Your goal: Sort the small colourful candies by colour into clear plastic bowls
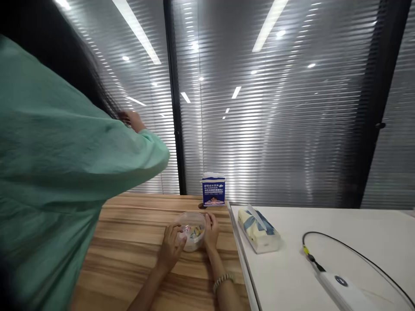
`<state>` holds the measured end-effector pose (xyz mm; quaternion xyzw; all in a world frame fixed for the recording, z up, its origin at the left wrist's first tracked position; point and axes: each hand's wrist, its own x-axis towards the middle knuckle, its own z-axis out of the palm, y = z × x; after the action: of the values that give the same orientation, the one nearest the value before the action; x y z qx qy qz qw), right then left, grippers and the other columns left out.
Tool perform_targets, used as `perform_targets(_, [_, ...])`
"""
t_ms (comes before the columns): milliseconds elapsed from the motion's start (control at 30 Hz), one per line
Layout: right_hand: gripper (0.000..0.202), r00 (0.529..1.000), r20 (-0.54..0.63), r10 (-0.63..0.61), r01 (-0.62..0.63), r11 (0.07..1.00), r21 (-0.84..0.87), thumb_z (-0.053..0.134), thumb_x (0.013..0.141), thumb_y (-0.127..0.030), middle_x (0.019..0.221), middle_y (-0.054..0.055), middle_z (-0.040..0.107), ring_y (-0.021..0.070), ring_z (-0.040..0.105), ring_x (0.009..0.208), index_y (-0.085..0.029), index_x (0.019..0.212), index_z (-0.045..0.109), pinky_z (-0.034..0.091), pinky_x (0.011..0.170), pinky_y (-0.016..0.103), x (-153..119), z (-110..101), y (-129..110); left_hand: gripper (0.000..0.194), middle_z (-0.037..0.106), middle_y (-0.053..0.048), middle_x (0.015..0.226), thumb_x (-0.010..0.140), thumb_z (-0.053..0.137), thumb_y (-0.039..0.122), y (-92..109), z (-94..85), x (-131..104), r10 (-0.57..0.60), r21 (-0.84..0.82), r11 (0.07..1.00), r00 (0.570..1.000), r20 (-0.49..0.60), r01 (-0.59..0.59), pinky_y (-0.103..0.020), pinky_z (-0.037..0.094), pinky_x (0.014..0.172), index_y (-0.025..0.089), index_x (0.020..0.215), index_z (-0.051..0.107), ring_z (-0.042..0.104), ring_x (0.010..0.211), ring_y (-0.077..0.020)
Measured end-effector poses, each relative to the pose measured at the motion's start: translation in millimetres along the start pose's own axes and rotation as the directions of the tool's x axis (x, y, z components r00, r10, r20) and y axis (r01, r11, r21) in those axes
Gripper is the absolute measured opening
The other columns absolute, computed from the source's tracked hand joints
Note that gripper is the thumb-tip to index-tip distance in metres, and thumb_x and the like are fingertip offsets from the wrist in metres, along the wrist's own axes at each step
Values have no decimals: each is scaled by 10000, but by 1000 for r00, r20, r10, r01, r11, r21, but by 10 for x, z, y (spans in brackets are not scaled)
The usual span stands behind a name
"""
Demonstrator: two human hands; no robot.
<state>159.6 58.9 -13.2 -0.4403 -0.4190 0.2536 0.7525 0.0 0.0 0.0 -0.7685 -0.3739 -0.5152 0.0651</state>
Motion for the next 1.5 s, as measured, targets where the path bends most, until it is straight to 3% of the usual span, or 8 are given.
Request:
perform_targets(167, [407, 997, 70, 29, -30, 1000, 10, 579, 740, -486, 968, 129, 712, 269, 635, 911, -139, 919, 693, 476, 808, 359, -19, -86, 113, 245, 557, -112, 1176, 902, 454, 294, -43, 103, -15, -209, -41, 978, 975, -76, 206, -463, 417, 988, 204, 1111, 545, 502, 1135, -243])
perform_targets(267, [424, 993, 106, 42, -41, 999, -13, 575, 740, -490, 994, 135, 709, 280, 632, 933, -136, 941, 694, 473, 836, 378, -37, -124, 152, 353, 539, -137, 1209, 888, 467, 353, -74, 164, -27, -415, -125, 908, 901, -124, 400, -485, 375, 1035, 175, 1192, 499, 486, 1170, -253])
perform_targets(400, [482, 986, 164, 31, -11, 993, -121, 531, 762, -513, 1016, 156, 695, 292, 626, 920, -110, 978, 685, 475, 828, 405, -53, -167, 190, 427, 521, -156, 1247, 869, 465, 398, -87, 190, -43, -601, -209, 788, 797, -56, 579, -461, 329, 1083, 144, 1211, 495, 462, 1217, -256])
perform_targets(667, [555, 972, 200, -126, 201, 888, -414, 372, 818, -571, 1030, 189, 685, 317, 611, 956, -123, 935, 679, 454, 859, 424, -82, -278, 163, 518, 511, -171, 1297, 857, 448, 422, 86, 86, -51, -690, -270, 690, 723, 32, 671, -369, 288, 1115, 111, 1268, 506, 438, 1258, -239])
perform_targets(867, [638, 962, 234, -139, 244, 820, -518, 253, 852, -607, 1048, 206, 683, 346, 627, 972, -135, 1009, 652, 470, 830, 449, -187, -308, 241, 624, 426, -177, 1431, 846, 465, 472, 118, 32, -76, -724, -281, 641, 684, 85, 714, -369, 211, 1157, 104, 1350, 466, 350, 1351, -251])
perform_targets(1133, [764, 936, 264, -234, 345, 765, -544, 143, 872, -686, 1021, 221, 676, 344, 629, 934, -117, 1027, 627, 469, 815, 457, -222, -335, 252, 582, 493, -150, 1398, 854, 480, 458, 27, 118, -108, -678, -355, 669, 732, 68, 652, -372, 294, 1125, 134, 1337, 489, 434, 1305, -242])
perform_targets(1333, [664, 919, 299, -258, 383, 769, -512, 186, 926, -602, 1037, 205, 658, 306, 600, 965, -111, 1054, 615, 448, 855, 455, -375, -401, 42, 443, 596, -128, 1289, 848, 493, 383, 28, 103, -62, -664, -368, 690, 748, 24, 624, -419, 384, 1059, 168, 1227, 574, 539, 1199, -243])
perform_targets(1500, [539, 937, 270, -220, 330, 811, -484, 255, 947, -500, 1074, 182, 647, 283, 581, 994, -116, 1094, 603, 439, 883, 448, -413, -418, -116, 407, 640, -125, 1214, 853, 499, 390, -8, 86, -21, -647, -400, 680, 760, 68, 615, -411, 462, 974, 157, 1171, 602, 595, 1109, -237])
